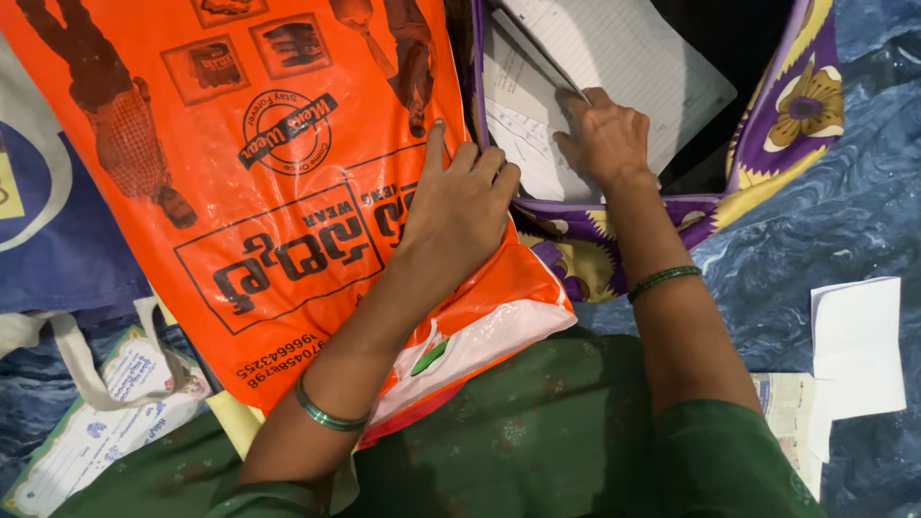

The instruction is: The person sits on the floor and transfers books, notebooks, and papers from a purple patterned bag into a yellow tote bag. They handle each item individually, placing them into the tote and occasionally flipping through pages.

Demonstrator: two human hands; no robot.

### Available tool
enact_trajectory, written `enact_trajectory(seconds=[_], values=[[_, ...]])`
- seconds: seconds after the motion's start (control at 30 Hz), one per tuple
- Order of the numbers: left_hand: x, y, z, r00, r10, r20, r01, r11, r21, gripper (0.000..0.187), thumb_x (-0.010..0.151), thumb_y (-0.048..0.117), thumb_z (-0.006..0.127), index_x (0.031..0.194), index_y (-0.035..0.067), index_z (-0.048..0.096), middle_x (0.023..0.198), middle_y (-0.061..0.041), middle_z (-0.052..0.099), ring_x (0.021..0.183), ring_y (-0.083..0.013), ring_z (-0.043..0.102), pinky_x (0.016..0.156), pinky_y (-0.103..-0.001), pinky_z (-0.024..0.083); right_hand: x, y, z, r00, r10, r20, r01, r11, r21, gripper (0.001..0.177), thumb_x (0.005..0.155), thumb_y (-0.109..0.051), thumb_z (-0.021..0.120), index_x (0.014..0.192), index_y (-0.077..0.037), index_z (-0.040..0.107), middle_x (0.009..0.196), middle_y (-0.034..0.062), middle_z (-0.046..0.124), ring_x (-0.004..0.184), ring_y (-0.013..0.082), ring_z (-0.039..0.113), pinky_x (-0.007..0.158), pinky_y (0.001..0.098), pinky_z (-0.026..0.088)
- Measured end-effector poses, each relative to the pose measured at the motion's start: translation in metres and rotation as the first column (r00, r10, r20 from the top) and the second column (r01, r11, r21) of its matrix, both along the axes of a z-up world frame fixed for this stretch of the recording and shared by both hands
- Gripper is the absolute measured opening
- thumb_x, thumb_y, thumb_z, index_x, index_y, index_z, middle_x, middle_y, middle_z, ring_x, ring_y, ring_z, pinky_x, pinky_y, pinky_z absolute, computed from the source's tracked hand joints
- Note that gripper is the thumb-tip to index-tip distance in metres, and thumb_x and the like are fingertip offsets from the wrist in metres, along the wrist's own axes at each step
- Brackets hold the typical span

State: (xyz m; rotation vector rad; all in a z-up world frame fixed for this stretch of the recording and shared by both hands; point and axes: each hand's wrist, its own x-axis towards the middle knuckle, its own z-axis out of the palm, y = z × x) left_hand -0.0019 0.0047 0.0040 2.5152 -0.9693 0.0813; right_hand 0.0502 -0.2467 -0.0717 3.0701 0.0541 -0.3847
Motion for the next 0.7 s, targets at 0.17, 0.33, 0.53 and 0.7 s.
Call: enact_trajectory(seconds=[0.17, 0.33, 0.53, 0.7], values=[[0.0, 0.0, 0.0, 1.0, -0.005, -0.008, 0.005, 1.0, 0.002, 0.02, 0.09, 0.015, 0.059, 0.106, 0.005, 0.066, 0.105, -0.012, 0.065, 0.105, -0.032, 0.06, 0.114, -0.066, 0.026, 0.003, 0.009, 0.004, 0.995, 0.097, 0.038, -0.094, 0.993, -0.075, 0.077, 0.077, -0.022, 0.083, 0.148, -0.023, 0.055, 0.121, 0.0145, 0.067, 0.082, 0.0338, 0.073, 0.069, 0.0461, 0.058], [0.0, -0.001, -0.001, 1.0, -0.007, -0.003, 0.008, 1.0, 0.026, 0.02, 0.09, 0.015, 0.057, 0.106, 0.006, 0.066, 0.105, -0.011, 0.065, 0.106, -0.0315, 0.06, 0.114, -0.066, 0.026, 0.002, -0.004, -0.022, 0.978, 0.17, 0.119, -0.154, 0.979, -0.13, 0.069, 0.082, -0.02, 0.081, 0.147, -0.023, 0.058, 0.113, 0.0144, 0.069, 0.073, 0.0278, 0.072, 0.061, 0.0414, 0.056], [0.0, -0.002, -0.002, 1.0, 0.002, -0.027, -0.001, 1.0, 0.029, 0.021, 0.089, 0.015, 0.058, 0.105, 0.006, 0.067, 0.106, -0.011, 0.065, 0.106, -0.0318, 0.06, 0.115, -0.066, 0.026, 0.013, -0.019, -0.061, 0.984, 0.12, 0.128, -0.096, 0.979, -0.179, 0.041, 0.109, 0.001, 0.063, 0.146, -0.017, 0.061, 0.095, 0.0152, 0.07, 0.06, 0.0196, 0.068, 0.049, 0.0356, 0.053], [0.0, -0.001, 0.0, 1.0, -0.001, -0.022, 0.002, 0.998, 0.065, 0.024, 0.089, 0.015, 0.058, 0.109, 0.004, 0.066, 0.109, -0.012, 0.065, 0.109, -0.032, 0.059, 0.115, -0.065, 0.026, 0.008, -0.023, -0.022, 0.898, -0.022, 0.439, -0.05, 0.987, 0.151, 0.046, 0.085, -0.001, 0.07, 0.129, -0.016, 0.064, 0.095, 0.0115, 0.071, 0.072, 0.0262, 0.069, 0.061, 0.0411, 0.055]])
